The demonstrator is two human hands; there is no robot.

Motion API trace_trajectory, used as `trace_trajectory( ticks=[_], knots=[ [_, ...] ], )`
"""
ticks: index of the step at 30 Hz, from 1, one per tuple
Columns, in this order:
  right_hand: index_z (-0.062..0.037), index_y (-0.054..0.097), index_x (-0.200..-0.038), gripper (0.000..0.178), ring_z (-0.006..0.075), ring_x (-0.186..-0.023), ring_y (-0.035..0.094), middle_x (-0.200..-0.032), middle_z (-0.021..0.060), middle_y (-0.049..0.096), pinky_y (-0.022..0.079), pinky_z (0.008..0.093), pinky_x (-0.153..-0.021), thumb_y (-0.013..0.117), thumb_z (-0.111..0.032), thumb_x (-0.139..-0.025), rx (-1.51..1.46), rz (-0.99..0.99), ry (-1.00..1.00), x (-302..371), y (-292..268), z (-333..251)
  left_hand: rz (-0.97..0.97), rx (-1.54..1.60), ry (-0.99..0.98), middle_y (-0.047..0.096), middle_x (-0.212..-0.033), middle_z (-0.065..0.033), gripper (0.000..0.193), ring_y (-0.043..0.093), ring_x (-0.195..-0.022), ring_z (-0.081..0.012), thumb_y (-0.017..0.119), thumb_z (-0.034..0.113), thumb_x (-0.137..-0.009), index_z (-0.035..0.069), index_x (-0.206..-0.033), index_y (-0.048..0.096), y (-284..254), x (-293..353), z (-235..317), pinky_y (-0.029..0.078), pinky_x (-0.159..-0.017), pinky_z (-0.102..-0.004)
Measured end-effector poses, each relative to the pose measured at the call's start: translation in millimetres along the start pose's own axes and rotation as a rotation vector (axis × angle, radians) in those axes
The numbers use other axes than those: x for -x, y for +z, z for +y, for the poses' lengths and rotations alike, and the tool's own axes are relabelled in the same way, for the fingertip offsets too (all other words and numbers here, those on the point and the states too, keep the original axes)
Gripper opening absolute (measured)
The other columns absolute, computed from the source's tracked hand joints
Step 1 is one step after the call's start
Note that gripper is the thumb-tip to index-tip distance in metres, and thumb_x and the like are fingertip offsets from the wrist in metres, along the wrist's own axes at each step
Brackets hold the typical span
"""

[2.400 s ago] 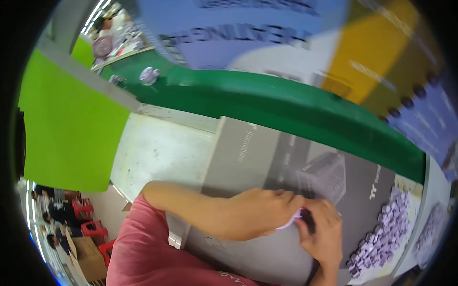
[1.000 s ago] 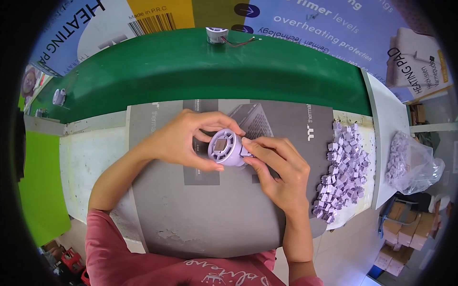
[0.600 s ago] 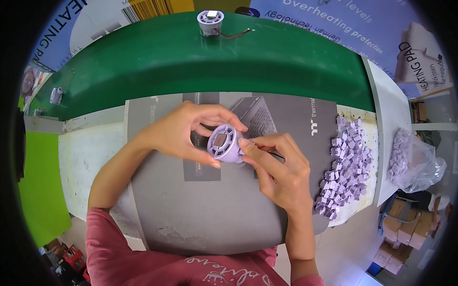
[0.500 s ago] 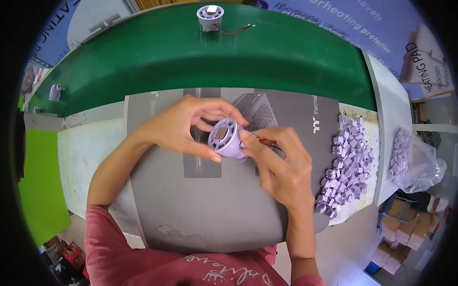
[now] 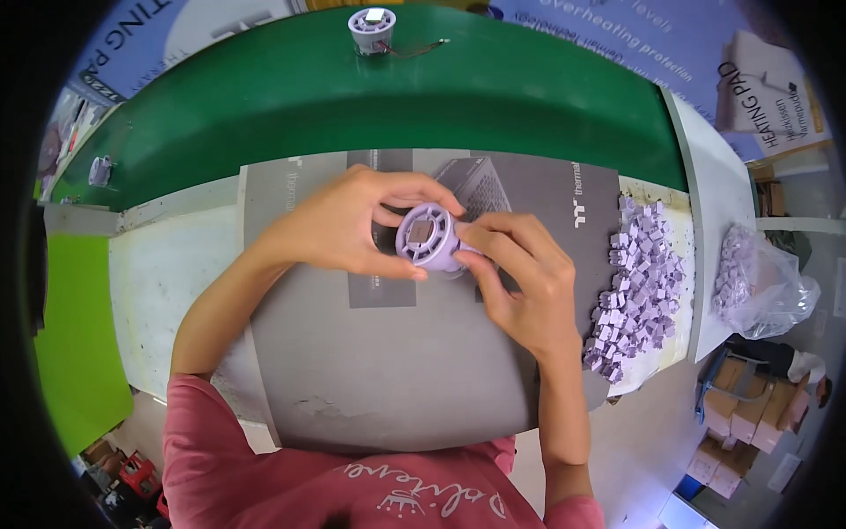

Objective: The person assembles small purple plastic electronic components by hand, connecting plastic housings, wires, and small motors.

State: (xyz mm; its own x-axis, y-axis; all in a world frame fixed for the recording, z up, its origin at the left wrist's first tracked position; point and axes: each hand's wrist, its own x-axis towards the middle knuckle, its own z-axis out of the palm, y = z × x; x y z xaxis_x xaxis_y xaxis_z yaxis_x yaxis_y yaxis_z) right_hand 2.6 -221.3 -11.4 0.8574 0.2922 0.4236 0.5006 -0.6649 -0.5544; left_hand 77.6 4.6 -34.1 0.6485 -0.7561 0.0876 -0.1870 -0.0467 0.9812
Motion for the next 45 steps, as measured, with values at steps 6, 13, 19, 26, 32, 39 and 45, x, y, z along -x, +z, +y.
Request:
trace_trajectory(
  ticks=[6, 13, 19, 26, 32, 39, 45],
  knots=[
    [-0.0004, 0.069, -0.117, 0.029, 0.0338, -0.098, 0.066, -0.103, 0.0142, 0.071, 0.052, 0.0377, -0.088, 0.065, -0.002, -0.089, 0.026, -0.013, 0.018, -27, -30, -32, -0.059, 0.029, 0.075, 0.066, -0.121, -0.0094, 0.06, 0.064, -0.113, -0.0237, 0.084, 0.009, -0.068, 0.005, -0.124, 0.06, -4, 4, -6, 0.053, -0.1, -0.0454],
    [-0.0011, 0.064, -0.115, 0.032, 0.0297, -0.1, 0.065, -0.107, 0.0158, 0.067, 0.053, 0.0365, -0.084, 0.075, -0.006, -0.085, 0.197, 0.02, 0.182, 2, -17, -48, -0.061, 0.073, 0.083, 0.067, -0.118, -0.0085, 0.059, 0.065, -0.111, -0.0228, 0.083, 0.01, -0.068, 0.007, -0.122, 0.06, -6, 3, -13, 0.053, -0.099, -0.0442],
    [-0.0003, 0.068, -0.107, 0.029, 0.0242, -0.087, 0.069, -0.101, 0.0136, 0.069, 0.057, 0.0319, -0.078, 0.075, 0.005, -0.08, 0.007, 0.065, 0.257, 15, 0, -24, -0.066, 0.029, 0.083, 0.068, -0.117, -0.0088, 0.059, 0.067, -0.109, -0.0221, 0.084, 0.009, -0.067, 0.008, -0.121, 0.06, -2, 1, -10, 0.055, -0.097, -0.0441],
    [-0.0011, 0.071, -0.103, 0.028, 0.0241, -0.085, 0.069, -0.1, 0.0126, 0.069, 0.056, 0.0319, -0.074, 0.074, 0.008, -0.076, 0.008, 0.056, 0.022, 10, 1, -11, -0.05, 0.091, 0.1, 0.068, -0.116, -0.008, 0.059, 0.067, -0.107, -0.0205, 0.084, 0.008, -0.068, 0.006, -0.122, 0.061, -1, 3, -13, 0.056, -0.096, -0.0421],
    [-0.0036, 0.073, -0.103, 0.029, 0.0244, -0.084, 0.069, -0.099, 0.0126, 0.069, 0.055, 0.031, -0.073, 0.074, 0.007, -0.076, 0.031, -0.055, 0.063, 5, -12, -17, -0.052, 0.088, 0.096, 0.068, -0.116, -0.0075, 0.059, 0.067, -0.107, -0.0195, 0.084, 0.007, -0.068, 0.006, -0.122, 0.062, 0, 2, -12, 0.056, -0.096, -0.0414],
    [-0.0014, 0.072, -0.101, 0.026, 0.0248, -0.084, 0.07, -0.097, 0.0139, 0.071, 0.056, 0.0301, -0.074, 0.076, 0.006, -0.076, -0.124, 0.013, 0.151, 9, -7, -10, -0.06, 0.106, 0.069, 0.067, -0.118, -0.0065, 0.059, 0.066, -0.109, -0.0196, 0.084, 0.007, -0.067, 0.007, -0.122, 0.063, 1, 1, -13, 0.055, -0.096, -0.0413],
    [-0.0052, 0.074, -0.103, 0.03, 0.0268, -0.084, 0.071, -0.107, 0.0132, 0.07, 0.058, 0.0334, -0.071, 0.075, 0.007, -0.076, 0.15, -0.076, 0.084, 8, -12, -25, -0.057, 0.087, 0.06, 0.066, -0.121, -0.007, 0.06, 0.066, -0.11, -0.0203, 0.084, 0.007, -0.068, 0.008, -0.123, 0.063, 3, 1, -14, 0.056, -0.094, -0.041]
  ],
)
